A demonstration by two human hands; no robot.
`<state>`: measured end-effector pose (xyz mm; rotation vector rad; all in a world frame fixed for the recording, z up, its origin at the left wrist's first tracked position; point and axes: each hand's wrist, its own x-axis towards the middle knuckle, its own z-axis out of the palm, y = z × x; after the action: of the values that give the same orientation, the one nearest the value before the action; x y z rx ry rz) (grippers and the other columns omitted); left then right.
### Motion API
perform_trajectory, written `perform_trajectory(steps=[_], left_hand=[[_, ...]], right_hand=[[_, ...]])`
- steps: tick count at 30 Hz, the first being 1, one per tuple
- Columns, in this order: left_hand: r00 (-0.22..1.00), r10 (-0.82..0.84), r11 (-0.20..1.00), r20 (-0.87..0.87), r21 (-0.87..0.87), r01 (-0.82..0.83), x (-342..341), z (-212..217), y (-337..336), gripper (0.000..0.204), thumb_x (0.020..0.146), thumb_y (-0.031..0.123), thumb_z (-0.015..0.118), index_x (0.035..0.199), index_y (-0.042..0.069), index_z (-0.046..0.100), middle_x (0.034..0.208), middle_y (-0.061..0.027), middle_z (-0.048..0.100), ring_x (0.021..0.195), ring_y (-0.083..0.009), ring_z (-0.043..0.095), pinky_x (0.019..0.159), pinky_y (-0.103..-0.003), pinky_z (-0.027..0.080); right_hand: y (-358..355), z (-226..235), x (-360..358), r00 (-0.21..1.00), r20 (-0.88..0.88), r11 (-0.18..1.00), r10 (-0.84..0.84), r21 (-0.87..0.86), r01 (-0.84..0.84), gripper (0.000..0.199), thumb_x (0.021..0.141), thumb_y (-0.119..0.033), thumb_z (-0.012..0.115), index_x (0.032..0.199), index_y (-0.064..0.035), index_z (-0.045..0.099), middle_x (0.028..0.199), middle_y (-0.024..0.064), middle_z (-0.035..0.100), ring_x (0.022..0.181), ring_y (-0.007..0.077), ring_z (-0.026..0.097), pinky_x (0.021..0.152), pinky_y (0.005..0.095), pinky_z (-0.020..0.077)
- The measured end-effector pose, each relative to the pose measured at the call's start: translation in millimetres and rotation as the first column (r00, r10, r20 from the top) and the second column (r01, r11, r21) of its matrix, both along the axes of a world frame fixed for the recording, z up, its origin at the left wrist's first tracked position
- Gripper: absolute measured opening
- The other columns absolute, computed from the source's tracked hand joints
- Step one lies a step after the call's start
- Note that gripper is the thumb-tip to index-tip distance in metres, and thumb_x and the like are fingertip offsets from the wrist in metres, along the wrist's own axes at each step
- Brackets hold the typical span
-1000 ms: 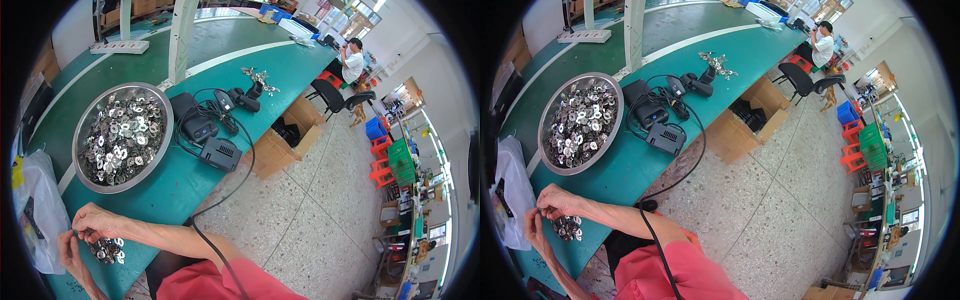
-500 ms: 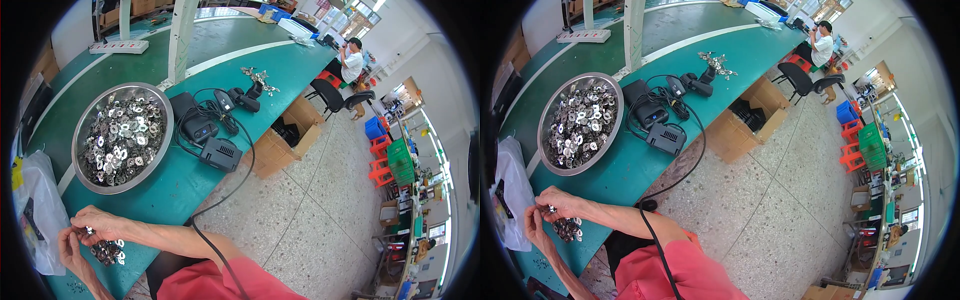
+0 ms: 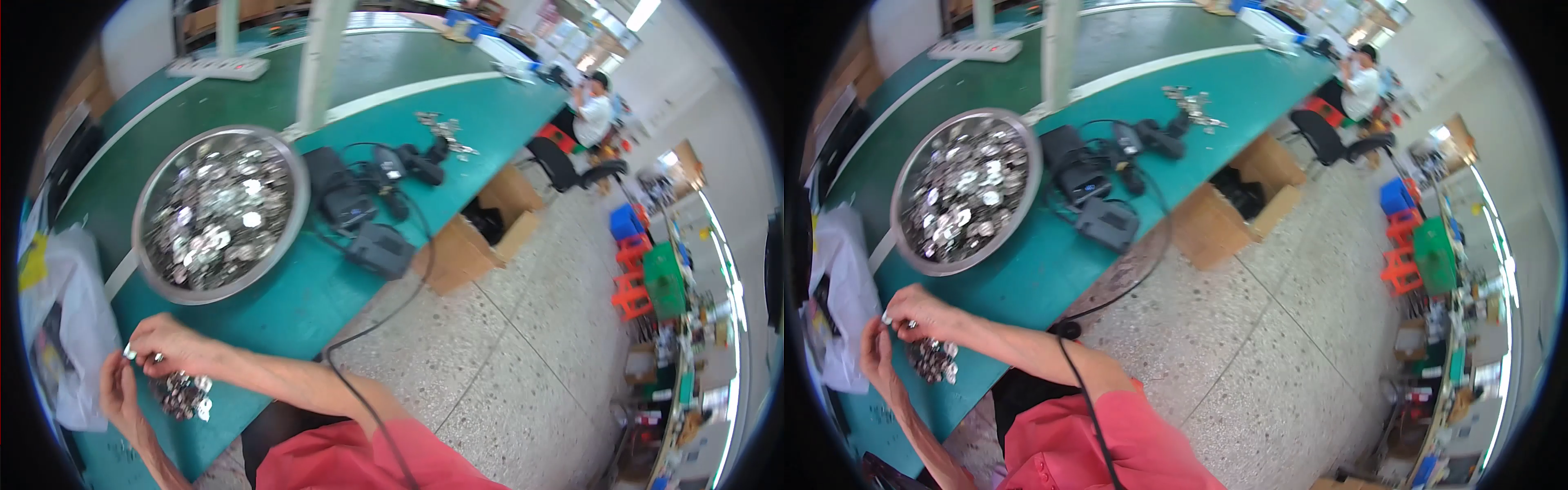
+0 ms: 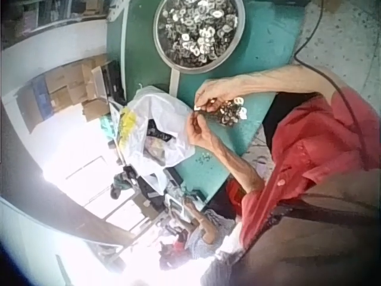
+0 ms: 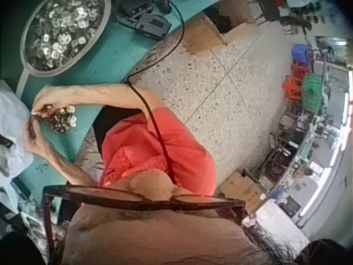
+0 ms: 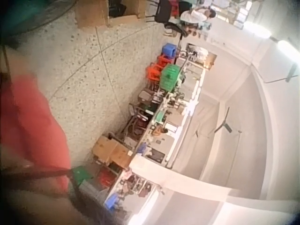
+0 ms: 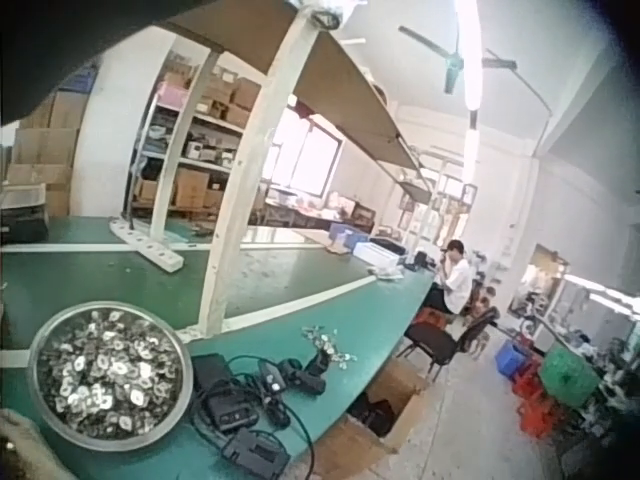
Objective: The person sorts through metal washers in a plastic bag by hand, picking out specific washers and placing them into a metal bowl.
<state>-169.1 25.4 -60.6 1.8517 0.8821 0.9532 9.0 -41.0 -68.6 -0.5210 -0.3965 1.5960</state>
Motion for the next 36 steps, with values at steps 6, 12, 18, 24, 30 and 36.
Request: perform_trajectory(steps=[6, 12, 18, 24, 30, 36], left_hand=[[0.951, -0.128, 0.954, -0.282, 0.226, 0.195, 31, 19, -31, 0.027, 0.066, -0.002, 0.064, 0.092, -0.002, 0.063, 0.092, -0.0124, 0.06, 0.09, -0.0269, 0.058, 0.081, -0.033, 0.044], [0.909, -0.089, 0.934, -0.407, 0.283, 0.218, 10, 26, -37, 0.026, 0.067, -0.001, 0.064, 0.093, 0.001, 0.065, 0.091, -0.009, 0.058, 0.09, -0.0282, 0.052, 0.079, -0.037, 0.042], [0.871, -0.079, 0.91, -0.486, 0.322, 0.262, 11, 19, -41, 0.024, 0.068, 0.002, 0.066, 0.092, 0.002, 0.065, 0.091, -0.0078, 0.056, 0.09, -0.0261, 0.051, 0.08, -0.037, 0.04], [0.859, 0.047, 0.873, -0.51, 0.44, 0.213, 18, 10, -46, 0.016, 0.07, 0.004, 0.065, 0.086, 0.004, 0.067, 0.087, -0.004, 0.055, 0.088, -0.0227, 0.051, 0.078, -0.035, 0.038], [0.85, 0.032, 0.883, -0.526, 0.412, 0.222, 16, 12, -44, 0.009, 0.07, 0.003, 0.064, 0.079, 0.004, 0.064, 0.086, -0.003, 0.056, 0.087, -0.0216, 0.051, 0.077, -0.035, 0.037], [0.963, 0.109, 0.916, -0.248, 0.402, 0.0, 17, 19, -34, 0.01, 0.073, -0.001, 0.063, 0.082, 0.002, 0.062, 0.078, -0.0067, 0.059, 0.077, -0.0234, 0.055, 0.072, -0.035, 0.041]], right_hand=[[-12, -11, 20, 0.999, 0.004, 0.985, -0.05, -0.167, 0.05, 0.02, 0.08, -0.004, 0.063, 0.099, 0.002, 0.057, 0.089, 0.0117, 0.061, 0.08, 0.0192, 0.063, 0.074, 0.0273, 0.0542], [-14, 4, 17, 0.997, 0.076, 0.978, 0.001, -0.207, 0.014, 0.022, 0.085, -0.008, 0.059, 0.105, -0.0014, 0.059, 0.084, 0.0064, 0.061, 0.072, 0.0125, 0.059, 0.063, 0.0228, 0.05], [-17, 0, 27, 0.997, 0.072, 0.986, -0.005, -0.163, 0.017, 0.02, 0.088, -0.016, 0.059, 0.103, -0.0023, 0.058, 0.087, 0.0052, 0.058, 0.075, 0.0128, 0.057, 0.064, 0.0227, 0.0483], [-17, 7, 21, 0.993, 0.113, 0.982, -0.023, -0.185, 0.044, 0.015, 0.091, -0.017, 0.056, 0.092, -0.0018, 0.058, 0.086, 0.0063, 0.058, 0.074, 0.013, 0.058, 0.06, 0.0204, 0.0511], [-18, 9, 21, 0.981, 0.194, 0.975, -0.002, -0.218, 0.045, 0.016, 0.092, -0.016, 0.056, 0.097, -0.0007, 0.059, 0.087, 0.0073, 0.06, 0.074, 0.0127, 0.059, 0.061, 0.0199, 0.0515], [-18, 6, 21, 0.973, 0.227, 0.98, 0.037, -0.197, 0.008, 0.021, 0.088, -0.018, 0.061, 0.102, -0.0019, 0.06, 0.092, 0.0069, 0.061, 0.081, 0.0146, 0.06, 0.07, 0.0236, 0.0502]])
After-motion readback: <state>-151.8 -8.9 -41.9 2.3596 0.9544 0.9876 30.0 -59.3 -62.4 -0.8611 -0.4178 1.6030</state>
